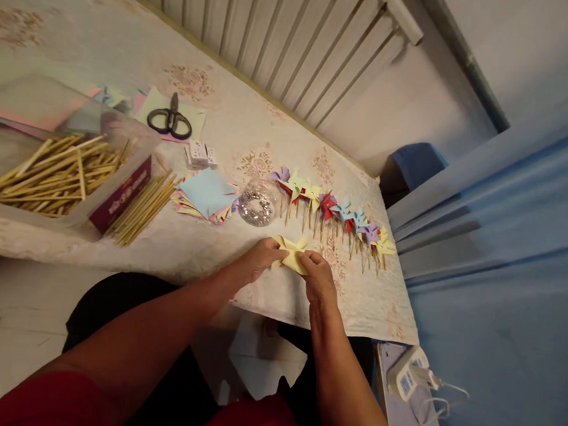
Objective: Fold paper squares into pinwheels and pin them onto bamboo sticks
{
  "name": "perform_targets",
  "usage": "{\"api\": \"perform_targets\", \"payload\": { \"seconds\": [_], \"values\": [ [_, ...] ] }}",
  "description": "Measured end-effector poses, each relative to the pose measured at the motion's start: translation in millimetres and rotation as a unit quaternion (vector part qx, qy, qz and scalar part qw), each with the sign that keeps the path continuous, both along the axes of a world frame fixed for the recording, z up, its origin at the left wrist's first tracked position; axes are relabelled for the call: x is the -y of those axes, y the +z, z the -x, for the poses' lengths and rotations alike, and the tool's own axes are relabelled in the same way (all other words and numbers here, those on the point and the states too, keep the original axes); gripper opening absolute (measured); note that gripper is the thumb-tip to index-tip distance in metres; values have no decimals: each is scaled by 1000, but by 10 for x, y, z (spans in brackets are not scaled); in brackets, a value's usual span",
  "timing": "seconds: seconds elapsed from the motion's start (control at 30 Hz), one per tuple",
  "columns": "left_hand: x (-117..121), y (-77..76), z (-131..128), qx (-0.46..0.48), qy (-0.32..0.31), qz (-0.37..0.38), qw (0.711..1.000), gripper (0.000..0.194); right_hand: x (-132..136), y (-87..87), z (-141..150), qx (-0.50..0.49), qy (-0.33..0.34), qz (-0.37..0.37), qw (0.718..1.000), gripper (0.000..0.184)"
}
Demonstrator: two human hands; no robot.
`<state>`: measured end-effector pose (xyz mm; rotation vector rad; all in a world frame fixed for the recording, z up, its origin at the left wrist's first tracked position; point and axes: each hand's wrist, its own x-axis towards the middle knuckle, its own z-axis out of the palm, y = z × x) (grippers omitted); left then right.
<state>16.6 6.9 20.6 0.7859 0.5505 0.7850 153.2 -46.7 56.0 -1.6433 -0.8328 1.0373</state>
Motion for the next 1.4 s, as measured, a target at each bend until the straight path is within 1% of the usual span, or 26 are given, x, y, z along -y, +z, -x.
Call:
{"api": "perform_targets", "payload": {
  "seconds": [0.1, 0.2, 0.3, 0.43, 0.5, 0.57, 0.63, 0.73, 0.8, 0.87, 0.97, 1.07, 1.17, 1.2, 1.27, 1.4],
  "values": [
    [-45, -9, 23, 6, 40, 7, 999, 19, -22, 69, -2, -12, -60, -9, 998, 30],
    [-64, -59, 18, -19, 62, 26, 998, 16, -50, 115, -30, 8, -120, -25, 992, 30],
    [-60, -92, 7, -46, 68, 45, 996, 13, -102, 160, -59, 35, -130, -58, 989, 26],
    [-57, -94, 6, -51, 66, 50, 995, 11, -226, 275, -36, 82, -98, -97, 987, 19],
    [-56, -96, 8, -55, 63, 52, 995, 10, -321, 363, 12, 120, -65, -115, 984, 15],
    [-51, -101, 10, -65, 59, 53, 995, 8, -450, 466, 80, 163, -9, -132, 978, 12],
    [-39, -100, 13, -70, 52, 51, 995, 6, -619, 571, 160, 207, 68, -144, 965, 11],
    [-12, -74, 20, -65, 46, 50, 996, 5, -945, 687, 295, 268, 190, -138, 934, 10],
    [2, -53, 21, -71, 52, 56, 995, 6, -1188, 710, 397, 311, 269, -128, 903, 9],
    [9, -43, 16, -87, 57, 67, 992, 7, -1423, 681, 507, 368, 343, -106, 857, 9],
    [10, -51, 8, -97, 49, 72, 992, 9, -1714, 556, 667, 452, 402, -48, 795, 12],
    [11, -63, 12, -96, 47, 76, 991, 11, -1898, 390, 785, 514, 441, 1, 736, 15],
    [14, -57, 20, -94, 44, 80, 991, 12, -1997, 234, 846, 568, 458, 16, 683, 18],
    [16, -52, 22, -91, 41, 79, 992, 12, -2018, 189, 856, 583, 459, 19, 670, 18],
    [17, -44, 21, -82, 36, 78, 993, 12, -2049, 111, 864, 603, 460, 25, 652, 19],
    [14, -41, 10, -80, 38, 77, 993, 8, -2064, 19, 858, 611, 461, 20, 643, 18]
  ]
}}
